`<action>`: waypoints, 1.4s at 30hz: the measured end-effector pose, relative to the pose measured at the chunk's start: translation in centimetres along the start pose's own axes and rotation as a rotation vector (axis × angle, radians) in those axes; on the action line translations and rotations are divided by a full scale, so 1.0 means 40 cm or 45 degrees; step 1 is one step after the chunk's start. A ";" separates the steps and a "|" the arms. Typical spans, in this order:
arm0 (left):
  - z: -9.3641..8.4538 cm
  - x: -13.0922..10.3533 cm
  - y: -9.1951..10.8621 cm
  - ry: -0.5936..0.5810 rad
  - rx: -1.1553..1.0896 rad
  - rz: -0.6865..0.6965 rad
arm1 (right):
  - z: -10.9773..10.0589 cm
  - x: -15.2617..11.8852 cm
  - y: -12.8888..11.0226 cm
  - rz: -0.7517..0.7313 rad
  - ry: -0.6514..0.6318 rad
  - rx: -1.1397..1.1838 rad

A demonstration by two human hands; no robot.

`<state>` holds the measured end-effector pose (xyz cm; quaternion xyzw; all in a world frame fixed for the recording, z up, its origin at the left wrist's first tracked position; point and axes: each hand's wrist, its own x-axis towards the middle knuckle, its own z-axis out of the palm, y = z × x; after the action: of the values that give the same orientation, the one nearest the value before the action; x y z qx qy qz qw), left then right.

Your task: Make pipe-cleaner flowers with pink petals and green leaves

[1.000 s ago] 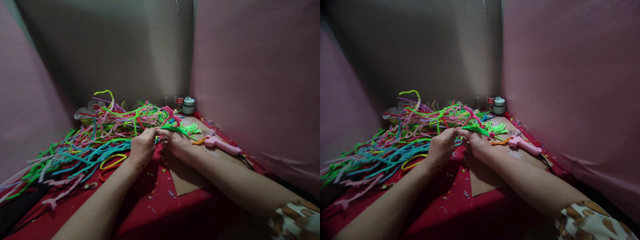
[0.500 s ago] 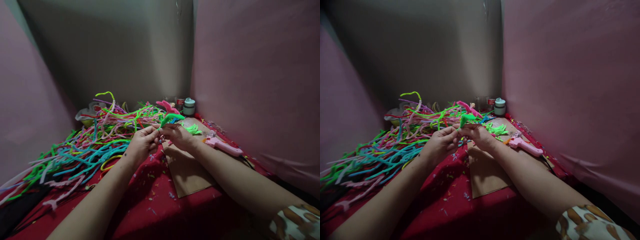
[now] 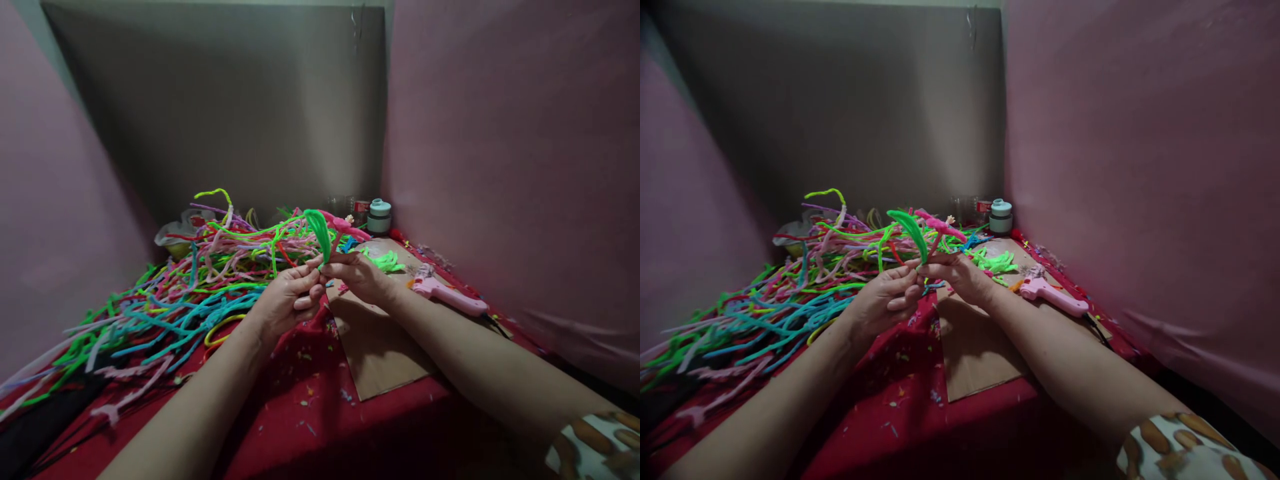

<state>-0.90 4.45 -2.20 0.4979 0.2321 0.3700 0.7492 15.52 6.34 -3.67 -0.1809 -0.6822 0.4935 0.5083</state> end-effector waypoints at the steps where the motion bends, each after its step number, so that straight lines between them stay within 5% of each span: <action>1: -0.001 0.000 0.000 0.000 0.008 0.001 | 0.001 0.000 -0.002 0.014 0.015 0.011; 7: -0.007 -0.001 -0.005 -0.026 0.073 -0.026 | 0.006 -0.004 0.011 0.218 0.029 0.340; 13: 0.001 -0.002 -0.003 0.013 0.222 0.015 | 0.020 -0.003 0.009 0.157 0.067 0.339; 19: 0.012 0.010 -0.030 0.501 1.201 0.501 | 0.033 0.000 0.012 0.165 0.446 0.170; 22: 0.004 0.012 -0.049 0.669 1.468 0.641 | 0.034 -0.003 0.027 0.186 0.506 0.018; 28: 0.003 0.014 -0.048 0.611 1.082 0.475 | 0.037 -0.004 0.022 0.137 0.461 -0.155; 36: 0.017 0.015 -0.025 0.358 0.402 0.219 | 0.030 0.002 0.016 0.294 0.114 0.505; 42: 0.018 0.008 -0.025 0.152 0.014 0.088 | 0.021 0.002 0.022 0.333 0.078 0.724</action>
<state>0.14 4.07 -2.83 0.4867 0.2611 0.4236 0.7180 14.52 6.40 -4.40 -0.1326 -0.4722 0.7200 0.4910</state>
